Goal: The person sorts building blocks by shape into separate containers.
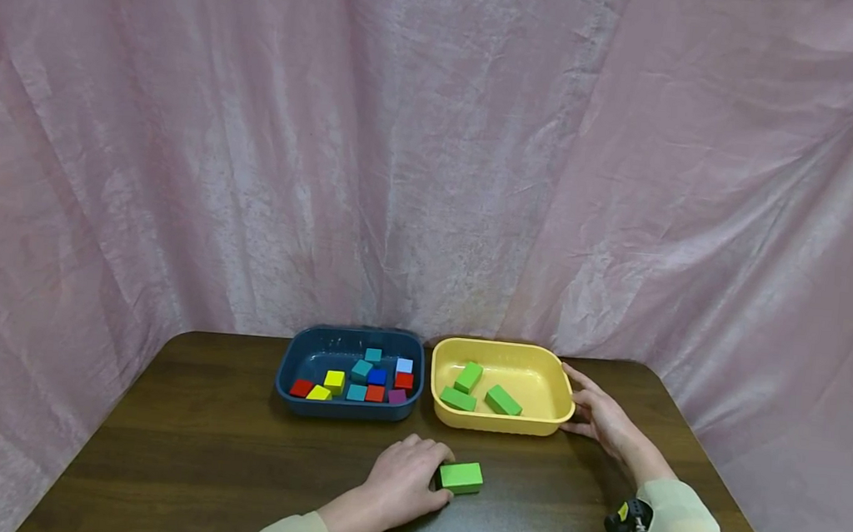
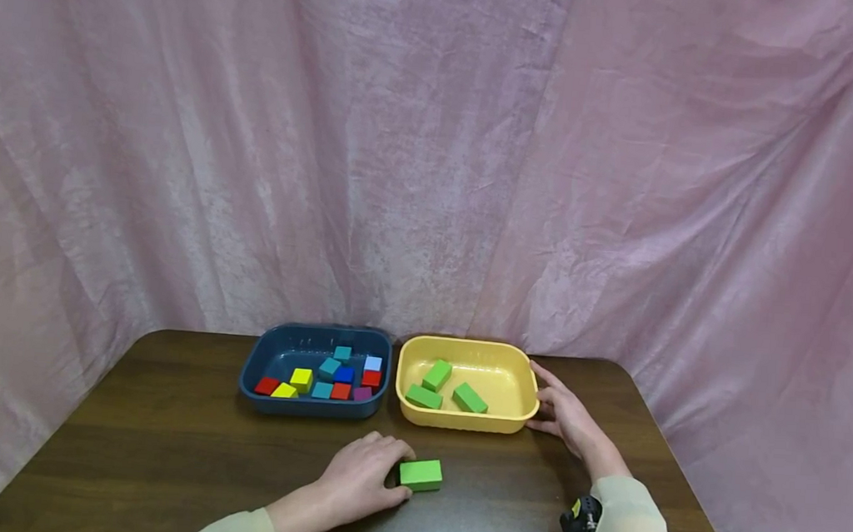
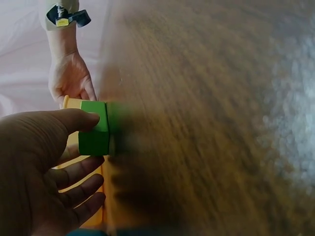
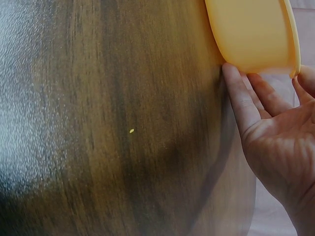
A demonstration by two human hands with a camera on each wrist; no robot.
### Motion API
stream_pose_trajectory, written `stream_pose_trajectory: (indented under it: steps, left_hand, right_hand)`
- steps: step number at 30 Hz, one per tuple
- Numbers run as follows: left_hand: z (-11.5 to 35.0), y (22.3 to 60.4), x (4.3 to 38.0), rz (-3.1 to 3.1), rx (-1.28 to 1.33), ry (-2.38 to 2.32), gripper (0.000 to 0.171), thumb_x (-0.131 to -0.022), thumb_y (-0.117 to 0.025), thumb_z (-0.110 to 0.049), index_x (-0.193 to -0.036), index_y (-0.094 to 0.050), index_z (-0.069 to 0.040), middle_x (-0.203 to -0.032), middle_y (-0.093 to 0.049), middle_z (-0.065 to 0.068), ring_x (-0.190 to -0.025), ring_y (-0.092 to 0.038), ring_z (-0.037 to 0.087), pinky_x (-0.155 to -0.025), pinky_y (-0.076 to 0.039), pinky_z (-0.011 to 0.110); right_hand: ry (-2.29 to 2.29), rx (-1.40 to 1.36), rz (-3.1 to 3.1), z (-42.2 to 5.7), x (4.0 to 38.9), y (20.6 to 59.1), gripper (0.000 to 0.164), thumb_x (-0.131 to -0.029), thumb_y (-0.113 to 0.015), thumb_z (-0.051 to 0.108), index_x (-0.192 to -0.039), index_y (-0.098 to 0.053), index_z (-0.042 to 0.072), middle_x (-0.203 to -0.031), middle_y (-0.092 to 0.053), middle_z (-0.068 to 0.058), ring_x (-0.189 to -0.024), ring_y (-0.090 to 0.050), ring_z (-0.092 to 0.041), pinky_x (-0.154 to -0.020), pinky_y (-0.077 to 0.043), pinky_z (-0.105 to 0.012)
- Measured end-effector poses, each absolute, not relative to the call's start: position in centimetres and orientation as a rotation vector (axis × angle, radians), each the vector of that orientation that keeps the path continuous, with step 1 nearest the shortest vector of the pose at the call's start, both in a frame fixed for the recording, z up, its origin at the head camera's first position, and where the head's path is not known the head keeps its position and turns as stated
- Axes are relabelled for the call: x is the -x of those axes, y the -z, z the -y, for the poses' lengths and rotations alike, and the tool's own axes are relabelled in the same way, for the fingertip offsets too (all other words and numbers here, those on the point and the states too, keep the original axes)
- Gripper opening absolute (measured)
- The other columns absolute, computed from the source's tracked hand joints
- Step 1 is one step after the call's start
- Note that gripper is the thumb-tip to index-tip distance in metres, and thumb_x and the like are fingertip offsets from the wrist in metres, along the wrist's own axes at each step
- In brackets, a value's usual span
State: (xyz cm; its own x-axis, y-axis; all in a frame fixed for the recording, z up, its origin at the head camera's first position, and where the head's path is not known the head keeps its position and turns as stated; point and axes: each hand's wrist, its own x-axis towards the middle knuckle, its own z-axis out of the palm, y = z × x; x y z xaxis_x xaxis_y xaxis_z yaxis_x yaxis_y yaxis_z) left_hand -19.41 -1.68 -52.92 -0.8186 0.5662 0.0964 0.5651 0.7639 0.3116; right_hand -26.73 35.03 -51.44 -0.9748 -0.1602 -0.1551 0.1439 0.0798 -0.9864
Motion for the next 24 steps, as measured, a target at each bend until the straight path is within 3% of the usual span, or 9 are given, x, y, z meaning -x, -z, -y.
stream_pose_trajectory:
  steps: [24]
  left_hand:
    - [1.92, 52.98, 19.30, -2.960, -1.018, -0.548, 0.034, -0.083, -0.083, -0.041, -0.110, -0.074, -0.022, -0.096, -0.064, -0.013, -0.085, -0.050, 0.008, -0.073, -0.048, 0.029]
  right_hand:
    - [1.998, 0.014, -2.132, -35.00, 26.63, 51.53, 0.069, -0.104, -0.040, 0.008, -0.166, -0.014, 0.020, -0.149, -0.040, -0.029, -0.112, -0.063, -0.019, -0.092, -0.057, -0.047]
